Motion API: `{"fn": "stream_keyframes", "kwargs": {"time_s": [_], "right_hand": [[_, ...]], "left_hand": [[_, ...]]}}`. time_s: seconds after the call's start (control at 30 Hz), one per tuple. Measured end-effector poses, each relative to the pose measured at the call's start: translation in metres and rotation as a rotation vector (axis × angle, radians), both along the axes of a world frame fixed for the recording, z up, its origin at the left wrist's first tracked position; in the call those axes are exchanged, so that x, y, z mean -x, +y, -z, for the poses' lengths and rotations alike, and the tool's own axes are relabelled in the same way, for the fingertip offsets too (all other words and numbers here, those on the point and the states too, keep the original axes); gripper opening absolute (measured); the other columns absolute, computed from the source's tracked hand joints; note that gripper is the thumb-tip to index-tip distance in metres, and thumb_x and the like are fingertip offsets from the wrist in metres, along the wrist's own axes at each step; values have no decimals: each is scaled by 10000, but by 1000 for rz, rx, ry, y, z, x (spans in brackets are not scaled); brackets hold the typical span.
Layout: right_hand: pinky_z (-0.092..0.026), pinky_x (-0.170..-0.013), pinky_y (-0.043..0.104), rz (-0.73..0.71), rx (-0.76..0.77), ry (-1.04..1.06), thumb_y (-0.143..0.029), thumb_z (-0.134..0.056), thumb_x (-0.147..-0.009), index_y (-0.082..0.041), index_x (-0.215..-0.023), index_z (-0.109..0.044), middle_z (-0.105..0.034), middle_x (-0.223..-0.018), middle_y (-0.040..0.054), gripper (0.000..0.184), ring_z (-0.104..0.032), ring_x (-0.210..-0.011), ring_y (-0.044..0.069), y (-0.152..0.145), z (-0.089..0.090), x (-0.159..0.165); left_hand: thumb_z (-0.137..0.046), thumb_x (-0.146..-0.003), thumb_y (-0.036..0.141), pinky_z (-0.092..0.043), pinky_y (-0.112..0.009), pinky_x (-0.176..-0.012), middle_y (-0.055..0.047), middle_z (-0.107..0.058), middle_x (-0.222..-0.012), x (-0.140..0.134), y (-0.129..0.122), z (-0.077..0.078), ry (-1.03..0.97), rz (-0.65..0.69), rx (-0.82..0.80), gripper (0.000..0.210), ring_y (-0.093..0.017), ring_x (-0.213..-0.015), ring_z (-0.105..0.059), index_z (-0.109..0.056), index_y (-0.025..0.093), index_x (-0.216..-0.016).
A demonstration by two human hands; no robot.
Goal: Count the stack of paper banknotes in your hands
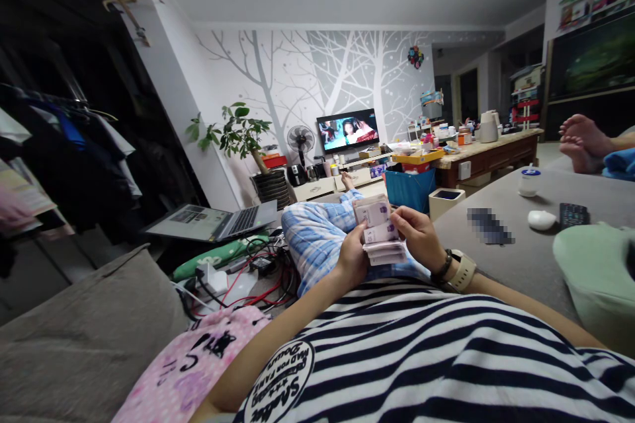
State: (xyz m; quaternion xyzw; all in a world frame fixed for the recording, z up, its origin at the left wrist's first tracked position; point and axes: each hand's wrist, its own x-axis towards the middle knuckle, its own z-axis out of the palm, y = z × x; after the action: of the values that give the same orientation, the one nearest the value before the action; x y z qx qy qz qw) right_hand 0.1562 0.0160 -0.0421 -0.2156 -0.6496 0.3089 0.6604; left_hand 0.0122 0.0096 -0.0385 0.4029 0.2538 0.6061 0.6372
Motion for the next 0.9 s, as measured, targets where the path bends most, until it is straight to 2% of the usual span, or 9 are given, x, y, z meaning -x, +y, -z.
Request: {"fn": "stream_keyframes", "kwargs": {"time_s": [0.17,0.33,0.5,0.63,0.9], "right_hand": [[-305,-519,282,-28,-19,-35,-676,-635,-874,-213,-687,-605,-484,-577,-28,500,-376,-540,126,1,3,0],[-364,-562,297,-50,-29,-37,-680,-590,-908,-220,-657,-582,-563,-561,-9,524,-451,-545,139,1,3,-1],[-386,-549,298,79,51,-13,-696,-669,-824,-228,-609,-539,-556,-543,-13,530,-476,-533,145,12,4,-2],[-406,-550,292,116,119,-42,-690,-683,-797,-224,-616,-549,-572,-554,-11,518,-508,-542,151,19,8,-2],[-350,-543,295,126,67,-61,-673,-664,-809,-229,-582,-506,-535,-525,-19,523,-460,-522,140,21,8,-2]], "left_hand": [[-633,-922,359,-614,-386,-829,-109,-798,-896,-4,-7,-8,-35,-23,103,349,-291,-878,-769,-746,99,-1127],[-583,-944,344,-616,-385,-840,-109,-804,-919,-8,-12,-14,-39,-68,141,364,-287,-903,-772,-736,103,-1171],[-596,-887,263,-614,-388,-851,-106,-803,-905,-5,-9,-9,10,-82,125,290,-290,-914,-770,-744,114,-1088],[-663,-794,229,-609,-418,-852,-129,-796,-899,-2,-4,-3,28,-87,74,251,-313,-893,-768,-736,102,-998],[-686,-748,206,-599,-429,-877,-139,-795,-892,4,0,2,27,-78,25,266,-328,-932,-762,-732,85,-980]]}}
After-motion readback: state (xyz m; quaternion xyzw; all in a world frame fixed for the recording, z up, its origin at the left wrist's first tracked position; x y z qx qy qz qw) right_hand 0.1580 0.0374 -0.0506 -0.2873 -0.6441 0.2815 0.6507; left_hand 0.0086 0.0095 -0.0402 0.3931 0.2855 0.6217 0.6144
